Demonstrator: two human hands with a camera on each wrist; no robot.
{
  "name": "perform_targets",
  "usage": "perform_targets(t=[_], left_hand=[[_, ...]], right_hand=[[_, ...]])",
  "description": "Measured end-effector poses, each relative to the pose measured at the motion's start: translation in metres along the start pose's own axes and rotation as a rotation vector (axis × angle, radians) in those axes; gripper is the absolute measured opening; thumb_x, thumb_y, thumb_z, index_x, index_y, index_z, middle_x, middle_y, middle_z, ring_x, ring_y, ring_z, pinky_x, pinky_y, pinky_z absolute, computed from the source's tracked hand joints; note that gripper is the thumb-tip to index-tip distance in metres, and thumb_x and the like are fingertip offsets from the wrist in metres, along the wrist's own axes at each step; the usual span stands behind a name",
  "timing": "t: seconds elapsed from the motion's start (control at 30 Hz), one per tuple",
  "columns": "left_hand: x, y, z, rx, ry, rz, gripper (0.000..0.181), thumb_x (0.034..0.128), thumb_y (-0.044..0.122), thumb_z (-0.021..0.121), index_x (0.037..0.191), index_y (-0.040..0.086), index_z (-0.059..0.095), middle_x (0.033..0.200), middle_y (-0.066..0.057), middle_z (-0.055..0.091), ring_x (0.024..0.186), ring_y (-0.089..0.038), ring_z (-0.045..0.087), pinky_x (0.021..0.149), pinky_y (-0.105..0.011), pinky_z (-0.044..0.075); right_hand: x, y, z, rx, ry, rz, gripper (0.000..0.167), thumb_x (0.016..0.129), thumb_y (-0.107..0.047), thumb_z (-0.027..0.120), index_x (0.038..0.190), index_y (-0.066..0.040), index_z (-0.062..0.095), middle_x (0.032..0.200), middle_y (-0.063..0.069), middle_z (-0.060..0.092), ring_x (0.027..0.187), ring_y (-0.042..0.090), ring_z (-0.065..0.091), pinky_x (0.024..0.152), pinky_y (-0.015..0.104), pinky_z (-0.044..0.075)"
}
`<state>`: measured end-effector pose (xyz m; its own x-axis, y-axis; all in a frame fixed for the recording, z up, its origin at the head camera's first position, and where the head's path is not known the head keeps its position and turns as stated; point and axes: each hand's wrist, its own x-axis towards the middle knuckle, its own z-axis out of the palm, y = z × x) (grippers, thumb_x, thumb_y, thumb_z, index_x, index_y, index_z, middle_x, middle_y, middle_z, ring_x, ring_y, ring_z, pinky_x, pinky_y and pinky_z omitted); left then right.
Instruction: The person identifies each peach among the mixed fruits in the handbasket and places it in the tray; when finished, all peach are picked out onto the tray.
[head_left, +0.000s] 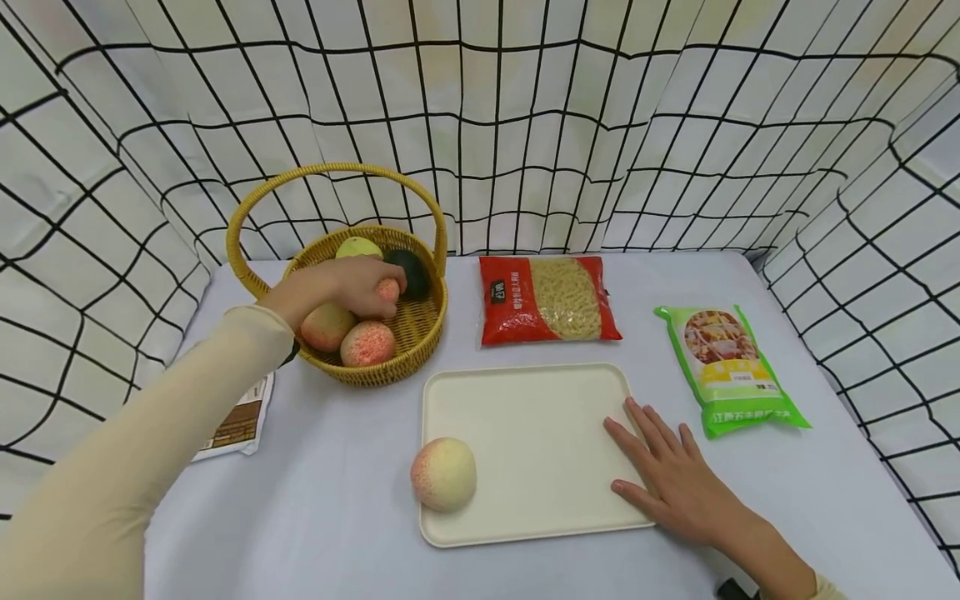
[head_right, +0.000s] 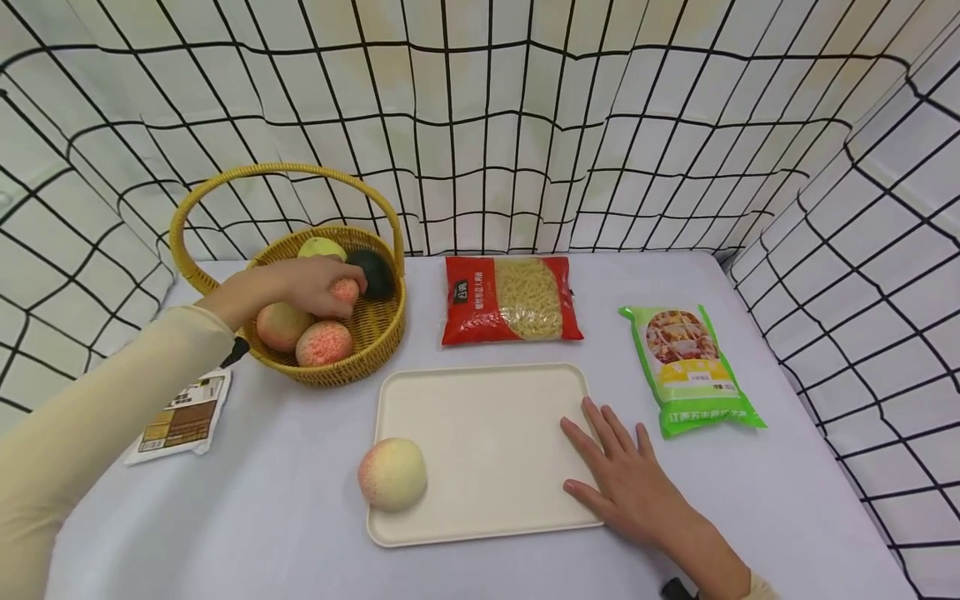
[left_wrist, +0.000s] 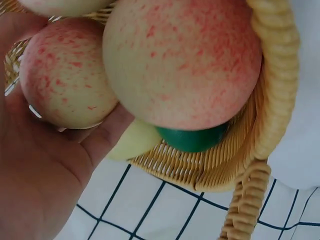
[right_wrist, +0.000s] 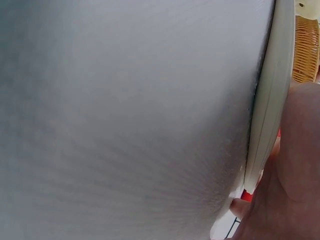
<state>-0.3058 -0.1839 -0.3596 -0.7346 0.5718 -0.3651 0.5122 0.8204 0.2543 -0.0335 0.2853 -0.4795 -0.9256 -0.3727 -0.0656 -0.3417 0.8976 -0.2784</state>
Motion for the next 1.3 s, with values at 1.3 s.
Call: perform_targets(t=[1.3], left_hand=[[-0.071,0.114,0.007,-0.157,0.152,0.311,0.045,0.0875,0.031,0.068,0.132,0.035,0.065,0.131,0.011,0.061,0.108,-0.009,0.061,0.093,-0.034,0.054]], right_hand=[[0.000,0.002,0.002,-0.014,-0.001,0.012,0.079,0.102,-0.058,0.061,0.169,-0.036,0.027,0.181,0.008,0.014,0.163,0.043,0.020,0.118,0.082,0.021]])
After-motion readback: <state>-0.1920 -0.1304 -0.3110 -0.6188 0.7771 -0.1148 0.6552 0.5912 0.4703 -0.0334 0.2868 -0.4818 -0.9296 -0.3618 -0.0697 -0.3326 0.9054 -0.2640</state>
